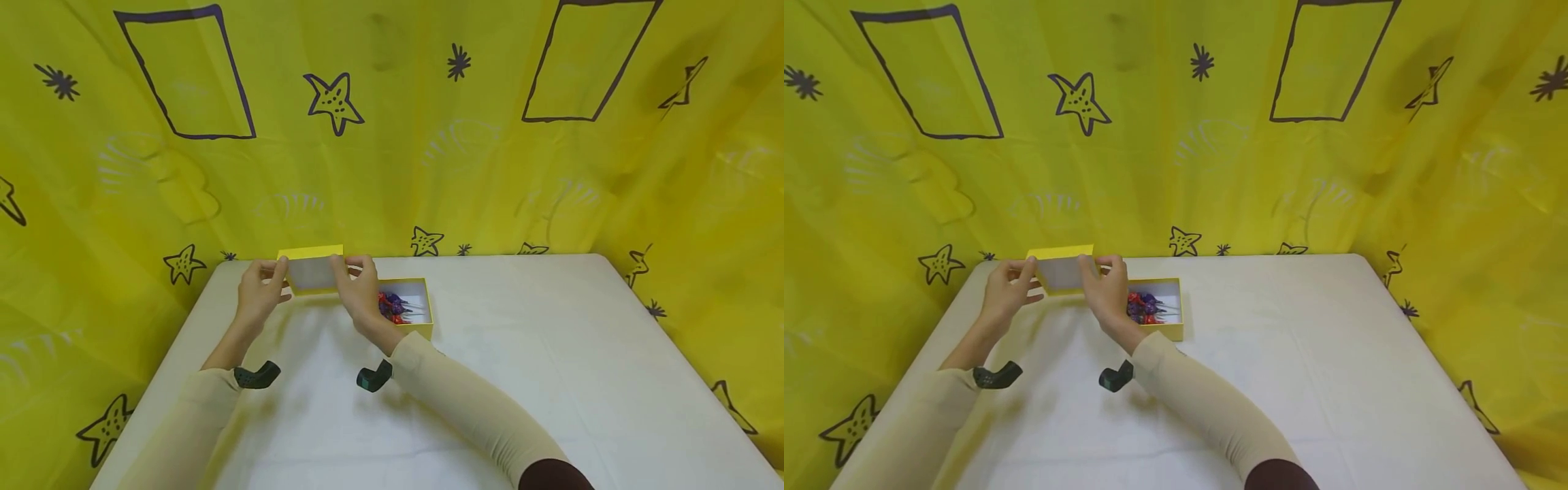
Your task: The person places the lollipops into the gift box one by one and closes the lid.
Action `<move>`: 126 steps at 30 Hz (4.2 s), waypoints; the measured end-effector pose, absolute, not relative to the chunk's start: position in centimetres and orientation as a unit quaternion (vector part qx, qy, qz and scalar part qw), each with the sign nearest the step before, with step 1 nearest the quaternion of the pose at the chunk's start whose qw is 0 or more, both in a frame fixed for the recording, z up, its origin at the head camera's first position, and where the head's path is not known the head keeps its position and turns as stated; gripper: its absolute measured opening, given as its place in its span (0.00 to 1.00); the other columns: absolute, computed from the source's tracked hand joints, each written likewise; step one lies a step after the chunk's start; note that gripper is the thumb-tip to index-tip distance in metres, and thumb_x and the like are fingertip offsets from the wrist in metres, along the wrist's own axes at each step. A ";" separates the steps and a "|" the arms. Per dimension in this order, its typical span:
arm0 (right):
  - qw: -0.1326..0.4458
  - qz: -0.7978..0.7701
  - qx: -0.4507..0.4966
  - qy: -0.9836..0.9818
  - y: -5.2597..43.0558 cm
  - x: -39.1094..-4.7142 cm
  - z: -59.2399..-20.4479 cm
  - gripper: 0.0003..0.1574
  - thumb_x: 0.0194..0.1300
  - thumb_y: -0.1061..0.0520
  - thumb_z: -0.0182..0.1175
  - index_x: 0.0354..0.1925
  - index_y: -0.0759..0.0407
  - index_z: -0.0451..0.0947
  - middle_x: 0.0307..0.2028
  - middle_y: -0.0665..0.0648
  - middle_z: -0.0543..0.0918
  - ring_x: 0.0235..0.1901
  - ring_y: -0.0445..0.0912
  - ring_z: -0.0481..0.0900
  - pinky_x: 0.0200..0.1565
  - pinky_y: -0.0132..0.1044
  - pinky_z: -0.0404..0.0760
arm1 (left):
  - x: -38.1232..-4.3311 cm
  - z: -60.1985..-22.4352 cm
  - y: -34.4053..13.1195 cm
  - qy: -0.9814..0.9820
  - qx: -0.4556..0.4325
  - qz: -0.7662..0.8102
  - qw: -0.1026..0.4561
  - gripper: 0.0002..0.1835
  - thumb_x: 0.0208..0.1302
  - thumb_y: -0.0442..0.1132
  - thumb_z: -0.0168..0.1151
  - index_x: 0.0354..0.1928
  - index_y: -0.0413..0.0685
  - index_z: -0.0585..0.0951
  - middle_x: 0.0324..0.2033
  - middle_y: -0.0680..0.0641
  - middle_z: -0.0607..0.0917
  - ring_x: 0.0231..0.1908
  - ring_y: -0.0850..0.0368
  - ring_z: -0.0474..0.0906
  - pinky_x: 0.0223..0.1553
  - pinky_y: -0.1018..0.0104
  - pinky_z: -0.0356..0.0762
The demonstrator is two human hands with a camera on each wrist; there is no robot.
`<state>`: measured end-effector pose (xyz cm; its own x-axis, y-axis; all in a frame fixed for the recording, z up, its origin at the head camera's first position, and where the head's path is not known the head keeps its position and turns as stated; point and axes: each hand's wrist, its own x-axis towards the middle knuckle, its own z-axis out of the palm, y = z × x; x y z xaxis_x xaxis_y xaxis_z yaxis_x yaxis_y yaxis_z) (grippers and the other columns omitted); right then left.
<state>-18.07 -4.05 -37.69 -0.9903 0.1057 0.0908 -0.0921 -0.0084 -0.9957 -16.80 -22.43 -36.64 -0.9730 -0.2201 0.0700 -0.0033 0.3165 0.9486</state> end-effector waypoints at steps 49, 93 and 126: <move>-0.028 0.637 0.250 -0.729 8.4 -19.6 -37.7 0.25 0.73 0.57 0.64 0.65 0.57 0.75 0.67 0.57 0.76 0.67 0.53 0.74 0.65 0.43 0.78 | -15.5 -37.8 -20.8 -0.697 -0.142 -0.703 0.008 0.28 0.71 0.30 0.64 0.70 0.32 0.71 0.70 0.37 0.70 0.63 0.55 0.78 0.56 0.55 0.82; -0.094 0.523 0.291 -0.795 19.2 -18.5 -40.0 0.36 0.64 0.61 0.73 0.68 0.64 0.74 0.72 0.60 0.69 0.70 0.55 0.70 0.66 0.53 0.76 | -17.3 -40.7 -14.1 -0.795 -0.199 -0.570 -0.058 0.40 0.50 0.32 0.81 0.67 0.39 0.76 0.64 0.39 0.80 0.66 0.41 0.74 0.67 0.53 0.74; -0.107 0.553 0.274 -0.780 19.3 -17.9 -43.3 0.38 0.62 0.64 0.74 0.68 0.65 0.73 0.74 0.62 0.66 0.70 0.59 0.70 0.66 0.51 0.76 | -17.4 -43.4 -13.8 -0.795 -0.201 -0.567 -0.075 0.41 0.48 0.30 0.81 0.67 0.39 0.76 0.68 0.41 0.76 0.68 0.44 0.72 0.67 0.57 0.74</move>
<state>-17.94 19.29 -43.25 -0.8270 -0.5454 0.1364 -0.3094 0.2390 -0.9204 -17.41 -13.84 -43.38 -0.9082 0.4043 0.1083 0.2343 0.2766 0.9320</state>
